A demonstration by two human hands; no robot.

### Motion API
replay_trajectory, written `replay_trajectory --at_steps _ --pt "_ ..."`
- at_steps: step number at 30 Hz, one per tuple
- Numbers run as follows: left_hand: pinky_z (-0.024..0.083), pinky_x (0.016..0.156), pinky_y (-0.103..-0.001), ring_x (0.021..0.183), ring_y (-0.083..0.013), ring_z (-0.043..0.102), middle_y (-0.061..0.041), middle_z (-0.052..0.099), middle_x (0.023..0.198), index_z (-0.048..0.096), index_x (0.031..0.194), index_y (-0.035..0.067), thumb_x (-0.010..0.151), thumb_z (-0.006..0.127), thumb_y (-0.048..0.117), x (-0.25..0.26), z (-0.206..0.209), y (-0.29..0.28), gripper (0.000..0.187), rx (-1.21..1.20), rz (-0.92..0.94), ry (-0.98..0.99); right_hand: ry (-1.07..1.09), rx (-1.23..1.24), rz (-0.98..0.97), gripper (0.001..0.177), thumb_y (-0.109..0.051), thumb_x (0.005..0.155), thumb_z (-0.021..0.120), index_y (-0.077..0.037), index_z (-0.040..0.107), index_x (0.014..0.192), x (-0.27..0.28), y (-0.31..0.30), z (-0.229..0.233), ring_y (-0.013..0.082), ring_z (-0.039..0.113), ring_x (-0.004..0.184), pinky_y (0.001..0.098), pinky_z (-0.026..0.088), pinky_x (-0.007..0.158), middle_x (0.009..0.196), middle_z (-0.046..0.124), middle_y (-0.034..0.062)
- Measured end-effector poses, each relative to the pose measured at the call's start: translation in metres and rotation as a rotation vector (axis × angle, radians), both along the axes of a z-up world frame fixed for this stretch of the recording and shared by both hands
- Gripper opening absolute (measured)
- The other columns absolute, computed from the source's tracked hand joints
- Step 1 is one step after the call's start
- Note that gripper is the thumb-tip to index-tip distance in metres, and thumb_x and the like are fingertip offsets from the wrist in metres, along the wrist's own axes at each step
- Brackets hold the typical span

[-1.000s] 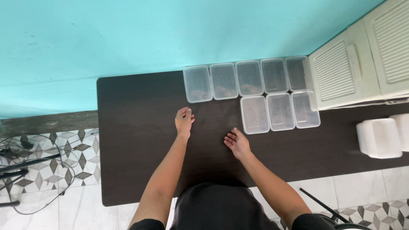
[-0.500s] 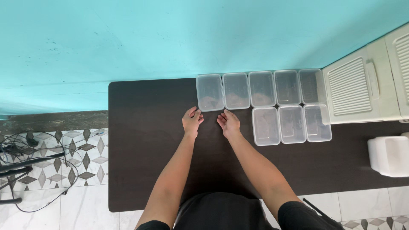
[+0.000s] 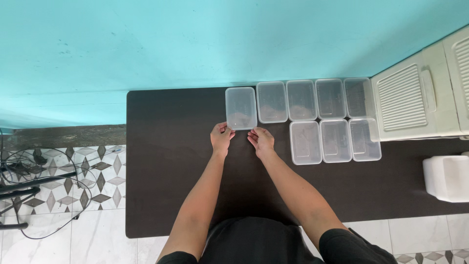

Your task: The person opens and closes several clear plastic containers on a dark table, then arranges them in rows. The person repeatedly picks up containers, opens them, closes them, and places them back on the table.

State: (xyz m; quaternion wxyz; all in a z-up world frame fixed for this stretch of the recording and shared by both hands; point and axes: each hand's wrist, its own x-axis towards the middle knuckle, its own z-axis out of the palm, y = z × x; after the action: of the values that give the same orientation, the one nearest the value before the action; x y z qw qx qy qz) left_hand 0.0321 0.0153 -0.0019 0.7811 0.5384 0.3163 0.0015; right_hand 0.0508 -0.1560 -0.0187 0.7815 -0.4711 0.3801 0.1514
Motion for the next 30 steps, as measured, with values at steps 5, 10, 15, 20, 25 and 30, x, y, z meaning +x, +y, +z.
replay_trajectory --at_steps 5,10,15,20,25,30 --pt "0.064 0.078 -0.03 0.087 -0.0152 0.072 -0.009 0.069 0.097 0.064 0.115 -0.005 0.096 0.067 0.005 -0.034 0.016 -0.006 0.022 0.004 -0.008 -0.03 -0.053 -0.001 0.062 0.01 -0.013 0.096 0.068 -0.005 0.063 0.101 -0.034 -0.012 0.01 0.0184 0.07 0.084 0.035 0.062 0.079 0.093 0.069 0.0063" --pt "0.064 0.078 -0.03 0.086 -0.0157 0.072 -0.009 0.069 0.097 0.064 0.113 -0.005 0.096 0.067 0.005 -0.075 0.018 -0.023 0.021 0.0 -0.018 -0.025 -0.056 -0.036 0.107 0.009 -0.012 0.096 0.067 -0.005 0.064 0.099 -0.071 -0.034 0.017 0.0189 0.07 0.083 0.0348 0.062 0.077 0.092 0.07 0.0071" --pt "0.062 0.077 -0.03 0.085 -0.0157 0.071 -0.01 0.069 0.096 0.065 0.113 -0.005 0.095 0.068 0.005 -0.122 0.009 -0.047 0.02 0.01 -0.013 -0.013 -0.052 -0.043 0.161 0.008 -0.012 0.096 0.067 -0.005 0.064 0.099 -0.114 -0.06 0.02 0.0193 0.071 0.083 0.0347 0.062 0.076 0.092 0.07 0.0081" --pt "0.062 0.078 -0.029 0.086 -0.0144 0.07 -0.008 0.069 0.097 0.066 0.112 -0.004 0.094 0.069 0.003 -0.153 0.001 -0.076 0.02 0.036 -0.039 0.02 -0.024 -0.043 0.137 0.009 -0.012 0.096 0.067 -0.004 0.063 0.1 -0.146 -0.088 0.02 0.0201 0.07 0.083 0.0355 0.062 0.076 0.091 0.069 0.0084" --pt "0.062 0.078 -0.029 0.086 -0.0139 0.07 -0.008 0.069 0.097 0.066 0.112 -0.003 0.093 0.069 0.004 -0.155 -0.001 -0.102 0.02 0.021 -0.06 0.029 -0.026 -0.044 0.108 0.009 -0.011 0.096 0.067 -0.005 0.063 0.101 -0.152 -0.112 0.021 0.0206 0.07 0.082 0.0359 0.062 0.075 0.091 0.069 0.009" --pt "0.063 0.079 -0.029 0.087 -0.014 0.071 -0.008 0.069 0.097 0.067 0.112 -0.004 0.093 0.069 0.003 -0.144 -0.003 -0.126 0.021 0.052 -0.087 0.052 -0.027 -0.008 0.081 0.009 -0.012 0.097 0.067 -0.005 0.063 0.101 -0.146 -0.137 0.024 0.021 0.07 0.084 0.0367 0.062 0.077 0.092 0.069 0.0088"
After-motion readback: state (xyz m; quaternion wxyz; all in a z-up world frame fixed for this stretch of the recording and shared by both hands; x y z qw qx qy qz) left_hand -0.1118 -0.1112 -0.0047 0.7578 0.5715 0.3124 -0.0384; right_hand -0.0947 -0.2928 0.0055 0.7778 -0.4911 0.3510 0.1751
